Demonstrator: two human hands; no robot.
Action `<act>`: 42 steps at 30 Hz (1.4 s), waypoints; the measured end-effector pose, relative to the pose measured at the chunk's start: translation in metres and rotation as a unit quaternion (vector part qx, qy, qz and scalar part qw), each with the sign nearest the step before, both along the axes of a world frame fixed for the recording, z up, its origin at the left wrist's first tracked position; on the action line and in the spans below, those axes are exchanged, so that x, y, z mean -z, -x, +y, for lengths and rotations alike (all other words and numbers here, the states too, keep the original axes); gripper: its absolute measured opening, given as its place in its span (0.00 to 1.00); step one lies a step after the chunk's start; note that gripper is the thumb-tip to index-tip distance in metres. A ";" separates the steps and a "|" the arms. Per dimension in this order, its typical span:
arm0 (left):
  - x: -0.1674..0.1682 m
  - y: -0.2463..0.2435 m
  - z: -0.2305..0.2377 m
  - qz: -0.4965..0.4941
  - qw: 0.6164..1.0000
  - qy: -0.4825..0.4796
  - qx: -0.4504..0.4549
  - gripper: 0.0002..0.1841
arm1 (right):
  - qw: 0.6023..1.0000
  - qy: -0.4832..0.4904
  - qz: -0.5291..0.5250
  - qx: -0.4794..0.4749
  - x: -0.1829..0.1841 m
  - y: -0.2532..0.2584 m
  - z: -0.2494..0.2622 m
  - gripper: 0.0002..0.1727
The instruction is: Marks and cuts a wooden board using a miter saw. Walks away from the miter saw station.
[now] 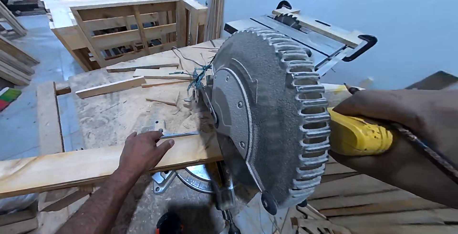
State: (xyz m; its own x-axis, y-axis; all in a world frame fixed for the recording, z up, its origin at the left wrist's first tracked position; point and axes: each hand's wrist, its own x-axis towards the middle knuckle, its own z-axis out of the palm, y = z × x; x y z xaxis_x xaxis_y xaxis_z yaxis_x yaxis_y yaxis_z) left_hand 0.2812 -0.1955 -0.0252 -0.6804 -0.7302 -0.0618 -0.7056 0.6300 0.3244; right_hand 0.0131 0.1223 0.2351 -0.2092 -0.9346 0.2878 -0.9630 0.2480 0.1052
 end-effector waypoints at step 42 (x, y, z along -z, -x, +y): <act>0.000 0.000 0.001 0.000 1.000 -0.002 -0.001 0.32 | 0.997 0.053 0.046 -0.021 0.081 -0.033 0.045 0.21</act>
